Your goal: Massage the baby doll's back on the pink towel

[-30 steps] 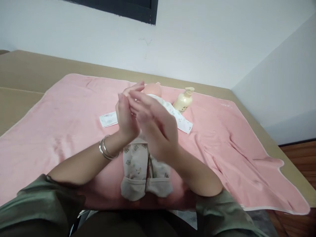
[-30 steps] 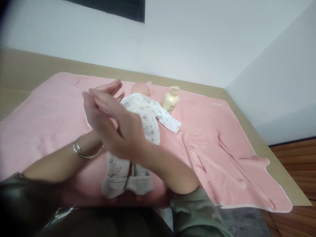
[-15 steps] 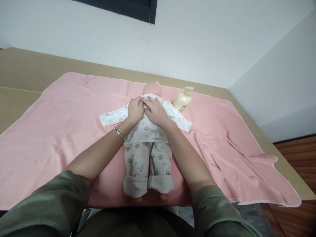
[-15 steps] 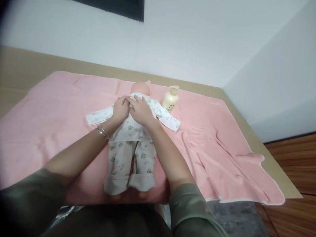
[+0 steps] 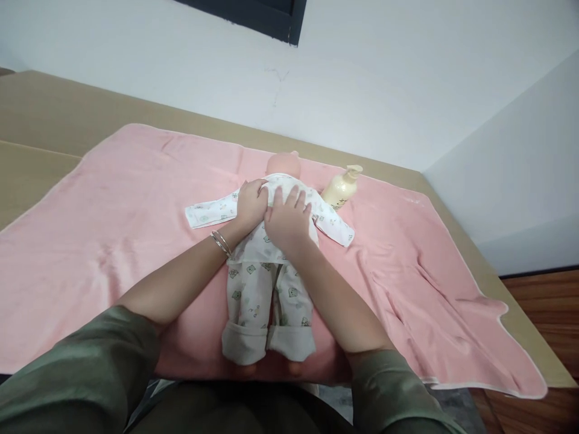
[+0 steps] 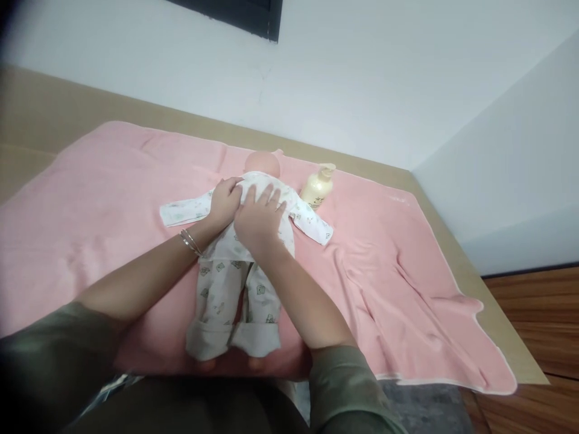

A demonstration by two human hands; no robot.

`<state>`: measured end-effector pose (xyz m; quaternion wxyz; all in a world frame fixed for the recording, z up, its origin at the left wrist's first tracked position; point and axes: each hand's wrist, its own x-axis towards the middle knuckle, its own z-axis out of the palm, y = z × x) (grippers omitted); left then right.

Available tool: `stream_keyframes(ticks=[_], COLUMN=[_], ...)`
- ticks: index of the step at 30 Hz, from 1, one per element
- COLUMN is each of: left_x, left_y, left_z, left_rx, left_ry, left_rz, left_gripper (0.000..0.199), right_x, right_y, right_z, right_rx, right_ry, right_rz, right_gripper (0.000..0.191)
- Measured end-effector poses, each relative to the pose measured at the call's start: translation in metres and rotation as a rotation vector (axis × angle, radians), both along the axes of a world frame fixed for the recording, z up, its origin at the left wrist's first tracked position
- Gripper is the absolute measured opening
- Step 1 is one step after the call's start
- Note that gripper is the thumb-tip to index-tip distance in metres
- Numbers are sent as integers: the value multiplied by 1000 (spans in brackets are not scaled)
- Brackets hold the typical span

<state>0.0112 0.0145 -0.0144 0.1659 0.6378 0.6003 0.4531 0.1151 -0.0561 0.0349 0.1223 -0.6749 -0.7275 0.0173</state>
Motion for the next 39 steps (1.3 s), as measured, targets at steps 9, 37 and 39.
stream_keyframes(ticks=[9,37,39], left_x=[7,20,17], left_y=[-15,-8,-5], left_z=[18,26,23], left_rx=[39,-24,-46], left_ry=[361,24,-84], left_rz=[-7,-24,-29], left_gripper=[44,38,36], right_x=[49,41,21], right_y=[55,36,16], right_z=[1,5,4], right_rx=[-97,-103,-53], right_ry=[175,185,85], right_rz=[244,81,37], right_gripper=[61,64,63])
